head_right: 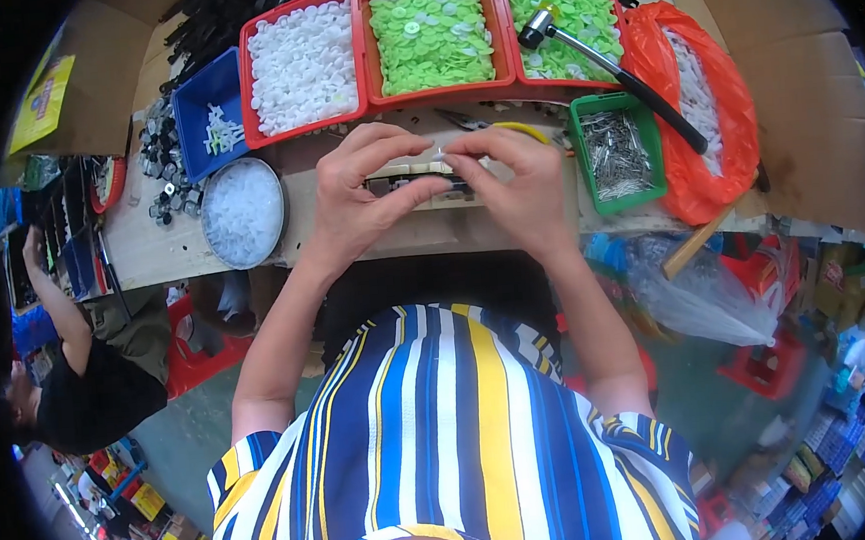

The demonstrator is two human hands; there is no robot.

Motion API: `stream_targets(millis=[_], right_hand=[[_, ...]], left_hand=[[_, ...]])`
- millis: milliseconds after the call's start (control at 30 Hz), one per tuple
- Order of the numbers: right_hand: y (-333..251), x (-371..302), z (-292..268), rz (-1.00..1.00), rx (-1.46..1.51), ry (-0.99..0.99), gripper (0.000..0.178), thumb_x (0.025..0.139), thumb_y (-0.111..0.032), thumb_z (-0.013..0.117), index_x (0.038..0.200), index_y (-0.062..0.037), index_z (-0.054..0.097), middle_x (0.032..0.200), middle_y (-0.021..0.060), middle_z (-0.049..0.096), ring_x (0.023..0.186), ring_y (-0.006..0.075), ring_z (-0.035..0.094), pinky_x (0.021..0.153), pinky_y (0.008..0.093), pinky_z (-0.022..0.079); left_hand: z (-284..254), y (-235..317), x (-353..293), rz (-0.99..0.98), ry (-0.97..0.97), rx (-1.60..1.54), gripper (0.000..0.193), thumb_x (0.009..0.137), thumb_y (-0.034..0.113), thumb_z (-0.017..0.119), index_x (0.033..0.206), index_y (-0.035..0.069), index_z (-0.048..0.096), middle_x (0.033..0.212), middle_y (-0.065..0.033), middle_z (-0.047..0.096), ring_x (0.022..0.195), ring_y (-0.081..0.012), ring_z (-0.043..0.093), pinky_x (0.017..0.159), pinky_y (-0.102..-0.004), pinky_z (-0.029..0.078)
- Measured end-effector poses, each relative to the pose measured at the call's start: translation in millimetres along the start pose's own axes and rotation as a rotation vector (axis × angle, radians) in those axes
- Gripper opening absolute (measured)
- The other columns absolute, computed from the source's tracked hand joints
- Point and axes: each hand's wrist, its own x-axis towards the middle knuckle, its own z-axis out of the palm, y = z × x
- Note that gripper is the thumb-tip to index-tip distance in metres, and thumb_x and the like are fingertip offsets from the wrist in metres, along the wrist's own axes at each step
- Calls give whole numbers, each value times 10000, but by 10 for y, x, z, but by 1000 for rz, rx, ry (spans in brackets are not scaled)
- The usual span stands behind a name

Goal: Assembling small plastic components using a mounting jig, metal pins, and a hammer.

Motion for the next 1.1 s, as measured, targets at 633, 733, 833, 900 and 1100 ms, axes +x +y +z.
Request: stream_targets(millis=[633,733,833,900,1100], right_hand=[[222,-114,356,-342,-340,-111,112,739,-48,735,829,-50,670,921,69,627,892,267,609,731,392,453],[197,-131,373,-321,-379,-113,109,739,-46,731,828,-60,670,923,52,628,912,255,606,749,391,442],[149,-152,400,-324,-494,-116,101,742,-61,721,828,-76,670,924,32,628,946,233,600,790,388,425],[140,-163,409,-381,-605,-134,113,747,-80,710,852,-84,668,941,20,627,985,217,590,824,385,412],[123,-149,344,-452,-694,-200,154,762,-90,700,911,-72,664,981,21,621,1033,220,576,865,382,412]], left_hand=[[-83,-220,-596,222,-12,547,305,703,122,789,982,52,690,979,-66,612,953,-276,573,796,-401,472],[-93,-242,-622,264,-16,557,298,705,128,786,981,60,693,1026,-70,613,980,-273,577,804,-406,469],[-100,-269,-641,276,-32,564,292,717,145,777,985,66,693,1054,-79,614,1005,-273,576,819,-403,466],[-101,-287,-649,316,-51,608,297,727,160,764,997,62,691,1062,-80,614,1024,-271,575,833,-399,463],[-118,-279,-610,390,-122,650,301,749,166,751,1021,51,691,1060,-79,612,1036,-271,574,833,-396,458]])
